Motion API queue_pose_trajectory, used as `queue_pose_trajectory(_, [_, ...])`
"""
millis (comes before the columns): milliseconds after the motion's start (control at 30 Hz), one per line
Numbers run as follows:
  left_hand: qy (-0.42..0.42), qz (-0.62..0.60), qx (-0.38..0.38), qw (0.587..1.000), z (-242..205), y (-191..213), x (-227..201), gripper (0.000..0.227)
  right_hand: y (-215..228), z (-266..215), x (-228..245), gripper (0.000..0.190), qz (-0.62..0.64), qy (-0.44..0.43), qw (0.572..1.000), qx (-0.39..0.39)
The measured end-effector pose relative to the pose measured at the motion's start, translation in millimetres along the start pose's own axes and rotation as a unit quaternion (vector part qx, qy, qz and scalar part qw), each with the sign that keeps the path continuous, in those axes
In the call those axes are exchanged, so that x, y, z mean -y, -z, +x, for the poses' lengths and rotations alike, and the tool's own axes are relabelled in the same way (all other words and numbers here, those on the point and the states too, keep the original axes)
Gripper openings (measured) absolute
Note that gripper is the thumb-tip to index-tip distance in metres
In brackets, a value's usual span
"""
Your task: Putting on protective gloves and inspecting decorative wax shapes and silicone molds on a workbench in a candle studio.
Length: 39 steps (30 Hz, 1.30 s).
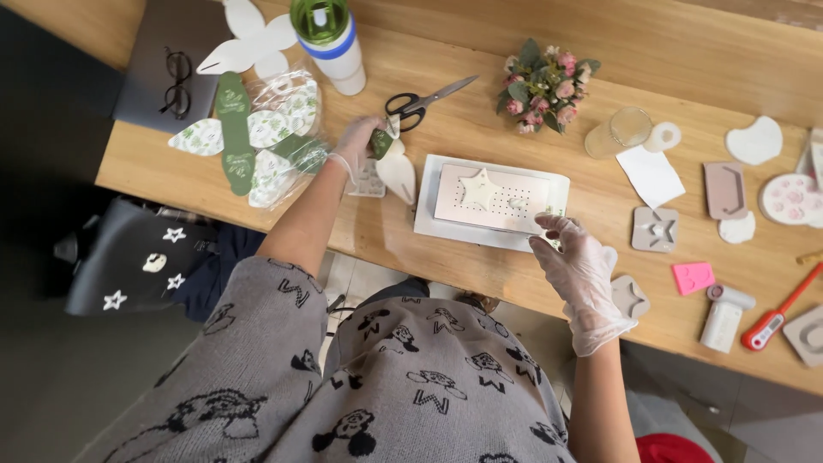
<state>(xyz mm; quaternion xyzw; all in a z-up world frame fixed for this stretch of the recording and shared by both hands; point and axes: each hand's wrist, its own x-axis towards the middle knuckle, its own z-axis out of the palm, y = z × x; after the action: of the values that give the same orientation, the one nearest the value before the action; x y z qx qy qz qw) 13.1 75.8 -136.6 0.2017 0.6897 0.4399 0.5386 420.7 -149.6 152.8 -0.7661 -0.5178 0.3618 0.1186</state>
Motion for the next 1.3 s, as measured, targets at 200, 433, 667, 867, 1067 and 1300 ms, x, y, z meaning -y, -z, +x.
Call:
queue_pose_trajectory(200, [-0.188, 0.199, -0.102, 0.956, -131, -3, -56, 0.05, -13, -3, -20, 0.037, 0.024, -0.007, 0.999, -0.038])
queue_pose_trajectory(433, [-0.394, 0.266, 0.223, 0.851, -268, -54, -77, 0.038, -24, -22, 4, 0.033, 0.048, 0.022, 0.998, -0.028])
queue_pose_trajectory(667, [-0.62, 0.369, 0.247, 0.647, -269, -91, -77, 0.027, -45, -11, 21, 0.031, 0.021, 0.086, 0.995, -0.04])
queue_pose_trajectory(867, [-0.64, 0.397, 0.203, 0.625, -259, -100, -72, 0.014, -50, -11, 12, 0.029, 0.021, 0.082, 0.995, -0.045])
queue_pose_trajectory(1067, [-0.6, 0.394, 0.218, 0.662, -267, -99, -80, 0.011, -47, -10, 16, 0.027, 0.027, 0.08, 0.995, -0.047])
queue_pose_trajectory(1300, [-0.596, 0.346, 0.223, 0.69, -274, -95, -86, 0.01, -50, 3, 36, 0.022, 0.02, 0.133, 0.988, -0.071])
